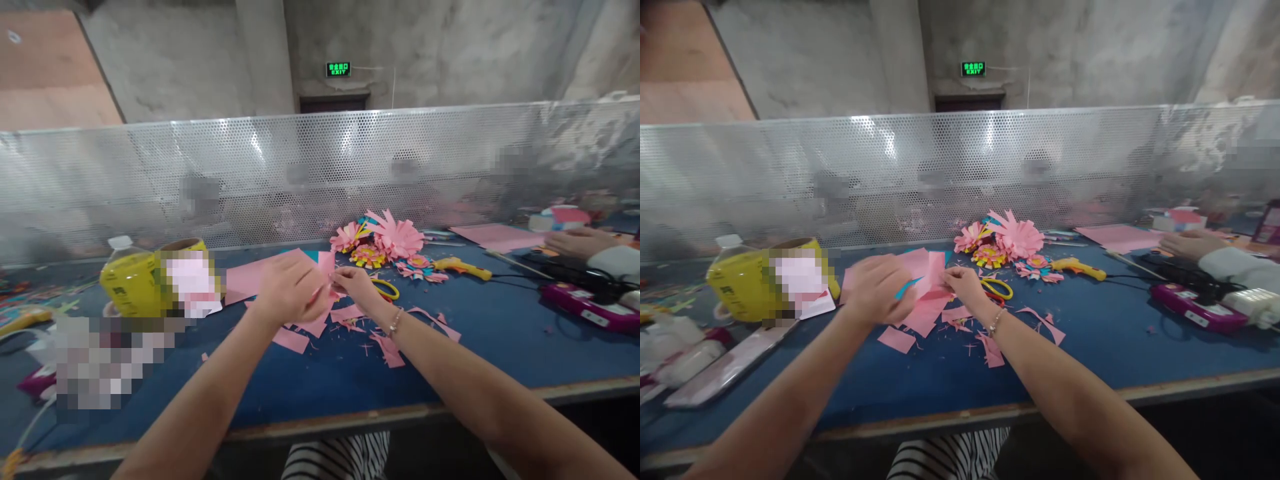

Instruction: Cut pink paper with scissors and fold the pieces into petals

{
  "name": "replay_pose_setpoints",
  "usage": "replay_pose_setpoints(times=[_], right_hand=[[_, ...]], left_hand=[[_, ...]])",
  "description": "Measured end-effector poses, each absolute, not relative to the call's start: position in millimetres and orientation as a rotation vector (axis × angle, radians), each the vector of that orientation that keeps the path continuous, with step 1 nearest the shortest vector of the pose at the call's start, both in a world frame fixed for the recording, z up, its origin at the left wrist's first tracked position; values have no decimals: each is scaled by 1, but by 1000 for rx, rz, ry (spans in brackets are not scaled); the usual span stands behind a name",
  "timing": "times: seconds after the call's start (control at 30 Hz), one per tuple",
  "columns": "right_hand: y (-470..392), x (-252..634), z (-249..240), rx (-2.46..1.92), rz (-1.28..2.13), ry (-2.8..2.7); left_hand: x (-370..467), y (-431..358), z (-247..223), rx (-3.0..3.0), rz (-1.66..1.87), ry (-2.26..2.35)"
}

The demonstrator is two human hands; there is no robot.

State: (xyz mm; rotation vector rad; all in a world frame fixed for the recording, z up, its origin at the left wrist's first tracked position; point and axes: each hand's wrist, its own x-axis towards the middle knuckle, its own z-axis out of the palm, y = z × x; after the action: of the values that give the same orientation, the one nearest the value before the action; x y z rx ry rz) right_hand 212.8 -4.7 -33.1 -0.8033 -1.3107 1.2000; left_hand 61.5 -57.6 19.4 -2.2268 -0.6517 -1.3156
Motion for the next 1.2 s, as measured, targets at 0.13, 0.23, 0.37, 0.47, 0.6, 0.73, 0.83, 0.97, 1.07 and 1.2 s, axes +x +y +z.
replay_pose_setpoints(times=[0.13,0.23,0.37,0.47,0.6,0.73,0.83,0.97,1.07,1.2], right_hand=[[0,215,-37,-880,1074,-1437],[2,216,-39,-957,828,-1583],[-3,214,-37,-1021,502,-1763],[-8,212,-34,-996,478,-1823],[-9,210,-35,-957,623,-1820],[-6,211,-36,-923,728,-1820],[-5,213,-36,-935,727,-1834],[-5,215,-37,-949,700,-1796],[-2,217,-39,-1017,603,-1776],[4,219,-42,-1023,699,-1742]], left_hand=[[78,-29,-6,-2290,-1215,-1171],[85,-15,-24,-2387,-1364,-1411],[84,-14,-32,-2525,-1432,-1531],[83,-14,-31,-2493,-1536,-1663],[84,-12,-31,-2694,-2038,-1874],[82,-14,-29,-2843,-2436,-1954],[80,-15,-30,-2910,-2389,-1917],[80,-12,-34,-2912,-2462,-1853],[79,-13,-33,-2827,-2681,-1891],[76,-16,-28,-2655,-3079,-1787]])
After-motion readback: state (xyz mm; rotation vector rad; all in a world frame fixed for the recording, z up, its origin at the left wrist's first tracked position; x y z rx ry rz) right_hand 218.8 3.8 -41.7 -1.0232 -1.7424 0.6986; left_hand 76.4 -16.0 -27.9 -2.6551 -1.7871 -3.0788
